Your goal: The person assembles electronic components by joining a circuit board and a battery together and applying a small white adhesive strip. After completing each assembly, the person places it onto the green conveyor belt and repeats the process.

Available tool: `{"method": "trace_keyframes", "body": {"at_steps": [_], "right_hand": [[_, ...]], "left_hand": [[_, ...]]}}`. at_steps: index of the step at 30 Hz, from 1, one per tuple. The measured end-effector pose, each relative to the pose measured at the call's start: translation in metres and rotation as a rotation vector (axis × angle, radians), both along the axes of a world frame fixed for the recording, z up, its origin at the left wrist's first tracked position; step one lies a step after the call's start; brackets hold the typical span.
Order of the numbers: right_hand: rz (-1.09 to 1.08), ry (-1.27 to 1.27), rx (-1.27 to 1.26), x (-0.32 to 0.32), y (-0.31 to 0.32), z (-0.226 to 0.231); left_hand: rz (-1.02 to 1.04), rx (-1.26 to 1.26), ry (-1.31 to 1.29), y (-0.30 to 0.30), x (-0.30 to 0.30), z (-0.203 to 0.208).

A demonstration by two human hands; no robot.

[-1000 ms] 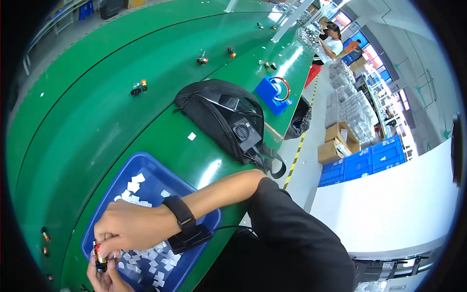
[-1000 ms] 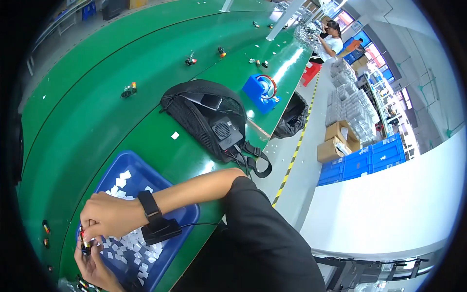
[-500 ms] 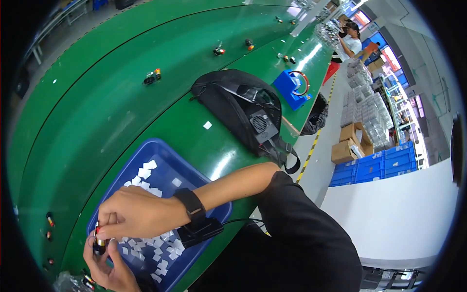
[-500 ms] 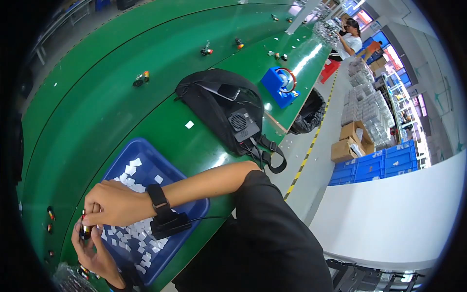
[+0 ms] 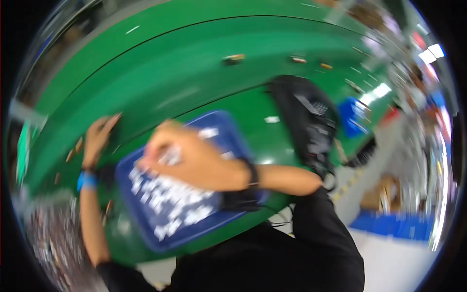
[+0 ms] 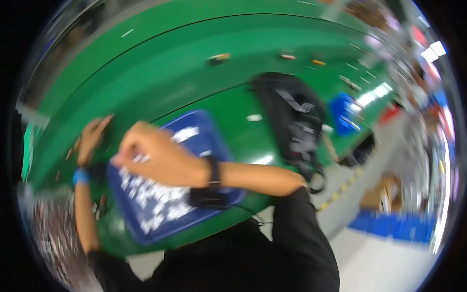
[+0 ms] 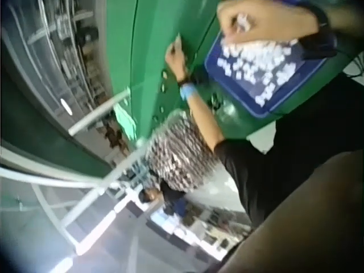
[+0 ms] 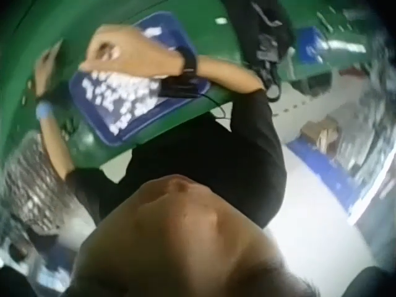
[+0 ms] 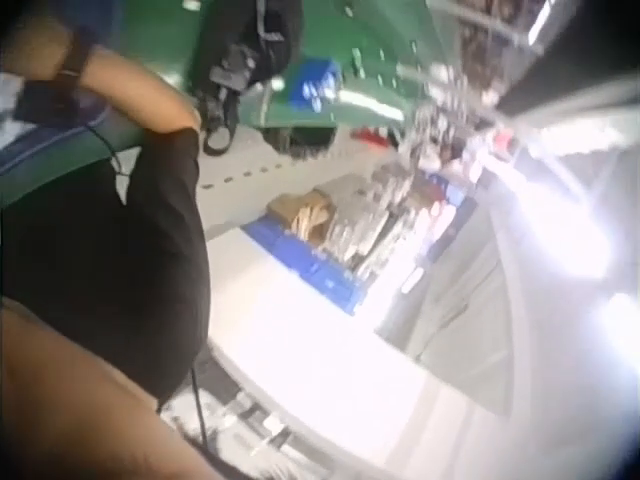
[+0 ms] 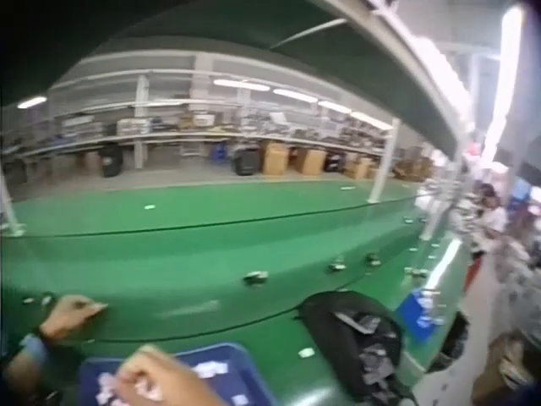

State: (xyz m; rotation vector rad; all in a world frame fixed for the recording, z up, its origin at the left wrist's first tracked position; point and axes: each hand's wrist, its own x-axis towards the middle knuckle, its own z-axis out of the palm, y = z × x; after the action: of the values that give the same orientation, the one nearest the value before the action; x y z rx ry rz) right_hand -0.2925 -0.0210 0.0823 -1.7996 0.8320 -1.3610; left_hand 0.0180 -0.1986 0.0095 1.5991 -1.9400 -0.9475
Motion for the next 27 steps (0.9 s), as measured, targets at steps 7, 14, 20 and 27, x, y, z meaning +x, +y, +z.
{"method": "trace_keyframes", "body": {"at_steps": [7, 14, 20, 27], "right_hand": [[-0.011, 0.097, 0.301, -0.023, 0.007, 0.026], [-0.038, -0.015, 0.4, -0.005, 0.001, 0.017], [0.054, 0.201, 0.359, -0.003, 0.001, 0.021], [0.095, 0.313, -0.117, 0.014, 0.009, 0.027]], "left_hand": [[0.317, -0.23, -0.008, 0.07, 0.037, 0.035], [0.19, -0.376, -0.507, 0.227, 0.059, 0.053], [0.266, -0.364, -0.664, 0.253, 0.033, 0.053], [0.011, -0.485, -0.293, 0.231, -0.044, 0.102]]}}
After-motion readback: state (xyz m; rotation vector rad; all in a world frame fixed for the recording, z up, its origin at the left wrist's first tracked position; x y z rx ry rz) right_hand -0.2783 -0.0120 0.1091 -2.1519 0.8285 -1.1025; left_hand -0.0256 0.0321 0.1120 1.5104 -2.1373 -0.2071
